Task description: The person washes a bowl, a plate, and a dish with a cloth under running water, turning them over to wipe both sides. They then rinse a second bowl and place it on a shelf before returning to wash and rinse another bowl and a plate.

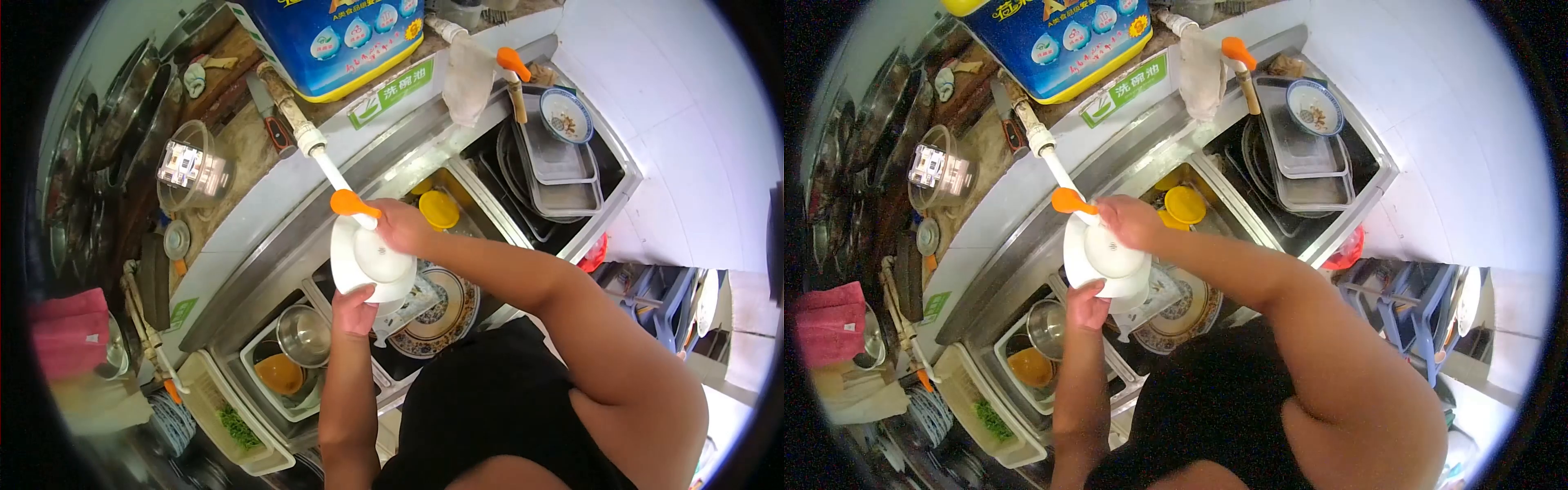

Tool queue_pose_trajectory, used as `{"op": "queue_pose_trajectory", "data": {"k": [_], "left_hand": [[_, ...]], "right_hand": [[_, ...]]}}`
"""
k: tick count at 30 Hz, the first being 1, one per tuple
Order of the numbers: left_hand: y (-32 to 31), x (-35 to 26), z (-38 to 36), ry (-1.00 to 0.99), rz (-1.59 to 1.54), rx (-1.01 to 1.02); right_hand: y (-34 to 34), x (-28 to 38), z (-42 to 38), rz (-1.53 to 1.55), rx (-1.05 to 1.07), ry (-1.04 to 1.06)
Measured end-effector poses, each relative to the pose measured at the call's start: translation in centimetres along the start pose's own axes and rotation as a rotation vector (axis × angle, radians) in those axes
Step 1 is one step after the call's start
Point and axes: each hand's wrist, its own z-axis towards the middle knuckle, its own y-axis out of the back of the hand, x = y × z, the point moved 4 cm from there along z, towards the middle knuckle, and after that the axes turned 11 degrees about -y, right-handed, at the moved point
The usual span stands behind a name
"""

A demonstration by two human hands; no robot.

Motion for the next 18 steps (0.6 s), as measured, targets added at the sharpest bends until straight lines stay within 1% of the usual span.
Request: {"op": "queue_pose_trajectory", "data": {"k": [1, 3, 4, 6, 7, 8, 10, 11, 12, 13, 14, 15, 17, 18], "left_hand": [[0.5, 0.2, 0.2, -0.018, -0.064, -0.050], [0.8, 0.6, 0.7, -0.026, -0.180, -0.119], [1.1, 0.9, 0.9, -0.025, -0.184, -0.117], [2.0, 1.7, 1.4, 0.020, -0.268, -0.077], [2.5, 2.4, 1.7, 0.078, -0.201, -0.091], [2.9, 2.9, 1.4, 0.083, -0.197, -0.093], [0.0, 1.9, 1.1, 0.036, -0.160, -0.096], [1.3, 2.6, 0.7, 0.092, -0.150, -0.066], [1.3, 2.7, 0.4, 0.095, -0.149, -0.064], [1.1, 2.8, 0.1, 0.081, -0.151, -0.063], [1.2, 2.7, -0.2, 0.067, -0.153, -0.062], [1.8, 2.9, -0.3, 0.069, -0.212, -0.041], [1.2, 2.7, -0.6, 0.052, -0.195, -0.035], [1.1, 2.8, -0.8, 0.038, -0.176, -0.031]], "right_hand": [[-0.4, 0.1, -0.6, -0.004, -0.004, 0.001], [-1.7, 1.4, -3.7, -0.241, -0.244, 0.162], [-2.4, 2.0, -4.9, -0.244, -0.244, 0.161], [-4.1, 3.4, -6.4, -0.510, -0.099, 0.206], [-3.9, 4.2, -6.2, -0.412, -0.142, 0.190], [-3.6, 4.2, -5.5, -0.409, -0.143, 0.184], [-2.6, 3.7, -3.2, -0.460, -0.047, 0.170], [0.6, 6.0, -2.7, -0.311, -0.037, -0.133], [0.7, 3.4, -1.5, -0.310, -0.041, -0.135], [-0.4, -0.9, 0.1, -0.346, 0.030, -0.173], [-1.0, -3.5, 1.0, -0.379, 0.102, -0.211], [-0.2, -3.8, 1.1, -0.378, 0.102, -0.209], [1.6, -5.2, 0.3, -0.140, 0.204, -0.483], [1.9, -5.1, -0.4, -0.141, 0.206, -0.485]]}}
